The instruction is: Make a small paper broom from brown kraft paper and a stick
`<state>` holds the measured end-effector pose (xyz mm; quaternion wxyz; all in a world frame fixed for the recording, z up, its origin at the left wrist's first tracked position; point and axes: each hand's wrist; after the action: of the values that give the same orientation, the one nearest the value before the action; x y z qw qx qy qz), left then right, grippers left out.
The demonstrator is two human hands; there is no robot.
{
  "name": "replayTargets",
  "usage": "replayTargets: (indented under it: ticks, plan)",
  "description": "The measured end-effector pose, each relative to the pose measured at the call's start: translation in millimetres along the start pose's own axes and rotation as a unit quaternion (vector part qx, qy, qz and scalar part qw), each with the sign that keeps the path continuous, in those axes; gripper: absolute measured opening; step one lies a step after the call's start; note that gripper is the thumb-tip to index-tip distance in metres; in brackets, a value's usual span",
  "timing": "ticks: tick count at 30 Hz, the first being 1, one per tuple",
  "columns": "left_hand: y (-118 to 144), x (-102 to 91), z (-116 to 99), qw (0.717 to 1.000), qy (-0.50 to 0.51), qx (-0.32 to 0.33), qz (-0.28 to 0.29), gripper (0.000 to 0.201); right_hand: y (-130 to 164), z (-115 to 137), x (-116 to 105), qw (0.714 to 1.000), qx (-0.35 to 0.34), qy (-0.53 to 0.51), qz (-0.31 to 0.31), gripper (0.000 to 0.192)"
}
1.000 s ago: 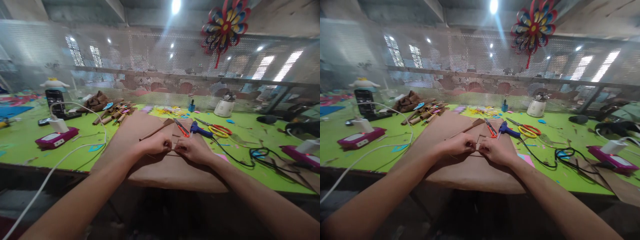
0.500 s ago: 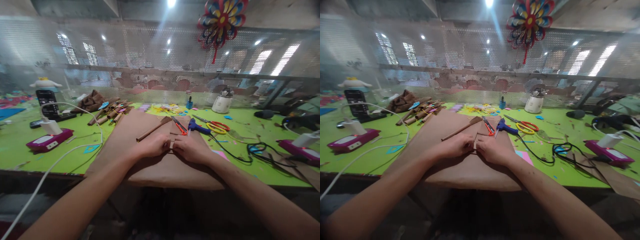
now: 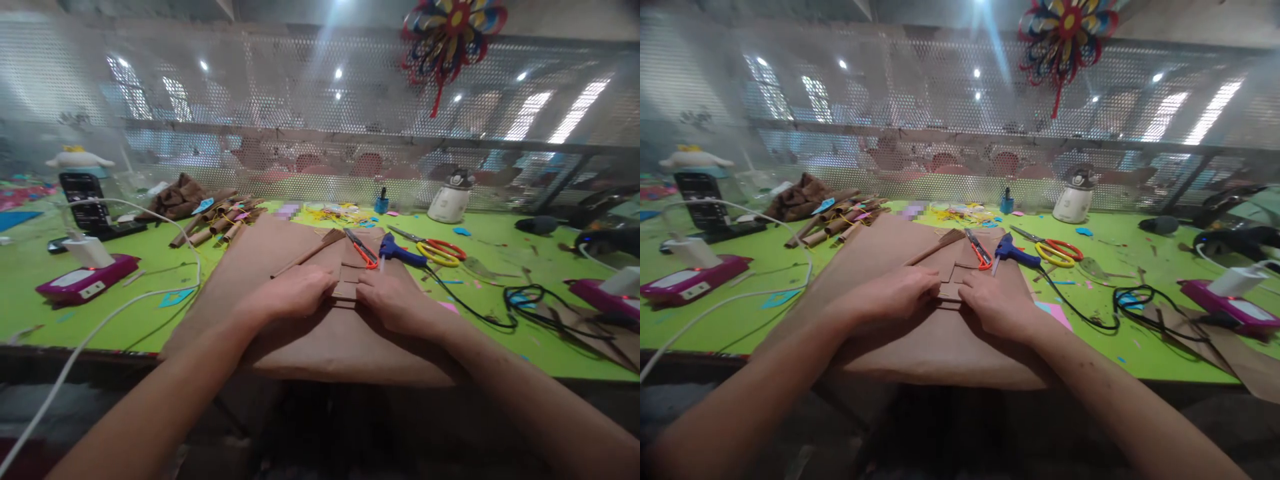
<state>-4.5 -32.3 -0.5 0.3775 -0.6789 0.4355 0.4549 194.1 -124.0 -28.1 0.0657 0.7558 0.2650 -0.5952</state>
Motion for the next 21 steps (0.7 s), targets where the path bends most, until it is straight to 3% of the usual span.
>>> replayTargets:
  ticks: [9,15,21]
  plan:
    - [3,1.4,-1,0.999,-0.008,0.03,0.011,0.015,4,9,-12,0.999,-0.007,0.03,0.017,0.021]
    - [-1,-4.4,-6,0.999,0.025,-0.021,-0.002,0.015,5,14,-1,0.998,0.008,0.048,-0.04,0.017]
    - [-9,-7.4,2,0.986,0.141,-0.086,0.017,0.042,2,17,-2,0.99,0.034,0.056,-0.127,0.01]
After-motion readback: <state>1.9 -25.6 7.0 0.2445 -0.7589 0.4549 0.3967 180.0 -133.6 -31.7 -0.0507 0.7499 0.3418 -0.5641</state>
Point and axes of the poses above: each hand's wrist, its own y-axis away from the middle knuckle, its own x-axis out of the palm, z = x × y, and after that the axes turned 11 degrees about y, right-handed
